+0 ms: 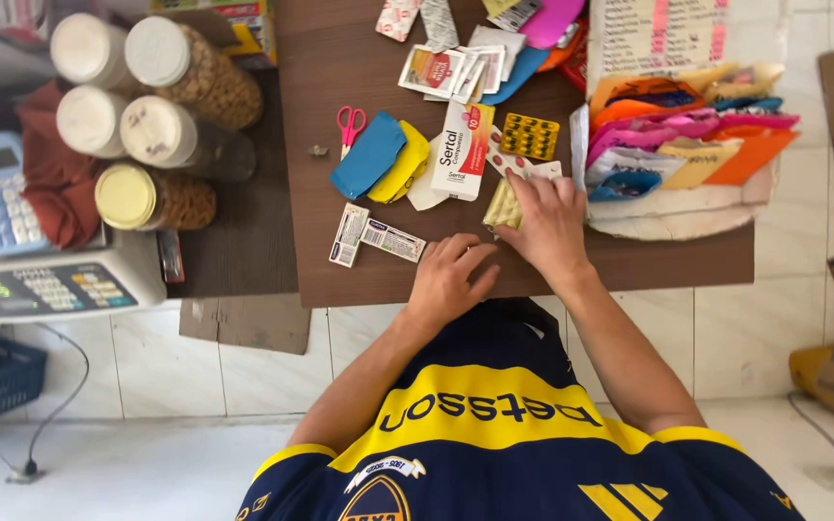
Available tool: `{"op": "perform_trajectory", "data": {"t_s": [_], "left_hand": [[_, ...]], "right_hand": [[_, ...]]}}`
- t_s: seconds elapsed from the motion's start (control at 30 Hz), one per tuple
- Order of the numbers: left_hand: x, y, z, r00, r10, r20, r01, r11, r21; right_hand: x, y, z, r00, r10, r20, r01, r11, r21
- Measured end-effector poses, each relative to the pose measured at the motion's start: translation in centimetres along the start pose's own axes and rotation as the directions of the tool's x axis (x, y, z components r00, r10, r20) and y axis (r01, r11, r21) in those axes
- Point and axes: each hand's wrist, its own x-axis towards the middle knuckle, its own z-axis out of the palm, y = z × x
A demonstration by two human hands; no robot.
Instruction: The person organizes various medication packets and blisters into different colored envelopes by hand.
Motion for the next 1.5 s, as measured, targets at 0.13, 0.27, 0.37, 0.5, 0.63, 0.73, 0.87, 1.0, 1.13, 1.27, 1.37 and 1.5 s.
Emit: {"op": "perform_trajectory", "data": {"t_s": [0.13,0.27,0.37,0.5,0.63,0.73,0.87,1.0,1.13,1.27,1.37,1.5], "left_hand": [[0.8,0.5,-0.1,1.000,0.028,0.013,-0.027,0.997,-0.079],[1.6,0.7,-0.5,0.997,0.048,-0.064,-0.062,0.968,-0.244],[2.3,1.1,-0.6,0.995,-0.026,-0.098,-0.015,0.918,-0.395],[5.1,2.6,-0.2,0.974,-0.194,-0.120,0.081,0.786,-0.613],[6.3,2.4,6.6,0.969,-0.241,0.059,0.232,0.795,-0.560],[7.7,4.1,10.6,0.993,-0.117,0.030,0.119,0.915,-0.385],[10.9,7.3,11.6,0.939,-0.175,0.297,0.248,0.942,-0.228],[11.5,7.5,14.4,0.879,-0.267,0.395,0.344,0.929,-0.138],[11.2,8.4,15.5,0.887,-0.292,0.357,0.355,0.926,-0.127],[10.6,9.2,16.1,0.895,-0.309,0.321,0.362,0.924,-0.121],[11.1,8.7,16.4,0.908,-0.330,0.257,0.354,0.934,-0.055],[11.9,7.4,16.9,0.903,-0.349,0.249,0.367,0.930,-0.026]], "right_hand": [[0.3,0.2,0.7,0.984,-0.072,-0.161,0.074,0.997,0.003],[-0.6,-0.3,0.3,0.995,0.090,0.050,-0.100,0.955,0.279],[-1.3,0.7,0.7,0.982,0.185,0.041,-0.184,0.884,0.429],[-3.0,0.8,-4.7,0.830,0.491,0.263,-0.541,0.599,0.590],[-5.3,4.3,-6.8,0.813,0.581,0.038,-0.392,0.498,0.774],[-6.1,6.0,-8.9,0.739,0.673,0.033,-0.269,0.251,0.930],[-6.6,9.7,-9.4,0.696,0.706,0.131,-0.127,-0.059,0.990],[-6.0,12.5,-10.7,0.708,0.683,0.179,-0.106,-0.148,0.983],[-6.0,15.6,-10.2,0.725,0.663,0.184,-0.104,-0.159,0.982],[-5.9,17.1,-10.0,0.737,0.648,0.191,-0.124,-0.148,0.981],[-5.7,17.3,-10.2,0.743,0.638,0.201,-0.131,-0.156,0.979],[-6.1,17.7,-9.7,0.755,0.614,0.232,-0.150,-0.184,0.971]]}}
